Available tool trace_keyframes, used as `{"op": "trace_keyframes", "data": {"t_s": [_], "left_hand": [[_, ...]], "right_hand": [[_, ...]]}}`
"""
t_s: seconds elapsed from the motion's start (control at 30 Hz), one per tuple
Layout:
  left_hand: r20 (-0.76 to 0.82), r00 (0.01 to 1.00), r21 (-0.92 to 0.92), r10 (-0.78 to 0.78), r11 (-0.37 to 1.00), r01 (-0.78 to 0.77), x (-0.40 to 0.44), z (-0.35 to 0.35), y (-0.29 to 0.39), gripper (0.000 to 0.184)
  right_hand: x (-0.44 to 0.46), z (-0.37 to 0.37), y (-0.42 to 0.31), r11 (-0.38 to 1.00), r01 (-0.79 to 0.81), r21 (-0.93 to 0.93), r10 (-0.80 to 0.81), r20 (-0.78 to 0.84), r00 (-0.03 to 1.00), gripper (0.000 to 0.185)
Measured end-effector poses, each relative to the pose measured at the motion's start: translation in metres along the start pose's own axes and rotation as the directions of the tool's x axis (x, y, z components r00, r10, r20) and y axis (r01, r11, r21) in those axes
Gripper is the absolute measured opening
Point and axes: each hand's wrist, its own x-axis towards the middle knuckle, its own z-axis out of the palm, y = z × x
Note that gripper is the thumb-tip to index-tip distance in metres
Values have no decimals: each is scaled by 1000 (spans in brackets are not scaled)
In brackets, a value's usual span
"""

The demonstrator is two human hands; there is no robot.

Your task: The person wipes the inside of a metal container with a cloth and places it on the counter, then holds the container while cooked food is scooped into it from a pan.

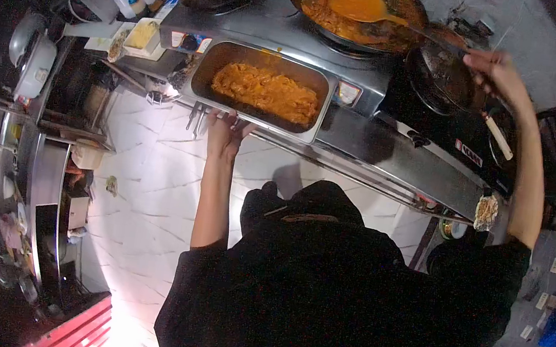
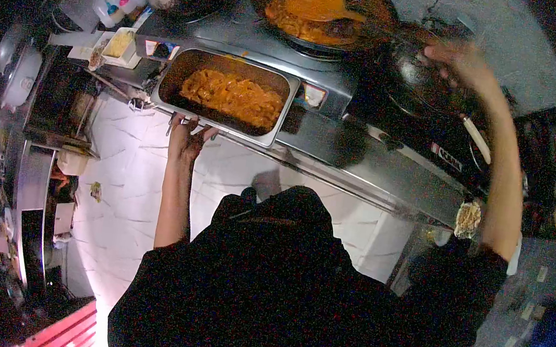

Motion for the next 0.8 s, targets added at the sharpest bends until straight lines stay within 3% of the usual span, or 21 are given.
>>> {"op": "trace_keyframes", "data": {"t_s": [0.13, 0.17, 0.2, 0.23, 0.3, 0.37, 0.4, 0.47, 0.53, 0.6, 0.8], "left_hand": [[-21, 1000, -18, 6, 1000, -6, 6, -3, -1, 34], [-5, 1000, 23, 26, 999, -26, -3, 2, 2, 51], [8, 1000, 26, 28, 999, -28, -1, 1, 2, 49], [20, 999, 27, 32, 999, -32, 3, -2, 0, 48], [41, 999, 20, -4, 1000, 3, -9, 6, 7, 38], [63, 998, 4, 3, 1000, -3, -7, 2, 6, 34], [75, 997, -7, 5, 1000, -5, -5, 1, 4, 32], [53, 998, 5, 25, 1000, -25, -3, -1, 1, 28], [96, 992, 58, 80, 995, -85, -1, -4, -3, 24], [44, 997, 40, 56, 998, -58, -1, -2, -2, 26], [33, 999, 14, 42, 999, -43, -6, 3, 1, 27]], "right_hand": [[54, -36, 16, 942, 116, -314, -95, 83, 992, 30], [66, -41, 17, 920, 91, -381, -57, 100, 993, 28], [80, -47, 20, 892, 69, -446, -19, 116, 993, 27], [95, -50, 27, 917, 109, -383, -39, 186, 982, 25], [102, -27, 24, 970, -12, -241, 31, 73, 997, 24], [110, 4, 15, 993, -41, -107, 59, 170, 984, 24], [114, 19, 10, 998, -26, -50, 40, 311, 949, 24], [122, 62, 6, 990, -128, 49, 104, 341, 934, 25], [128, 85, 12, 995, -38, 91, 10, 287, 958, 26], [125, 97, 17, 988, 13, 151, -46, 222, 974, 26], [89, 98, 22, 955, 11, 295, -32, 66, 997, 26]]}}
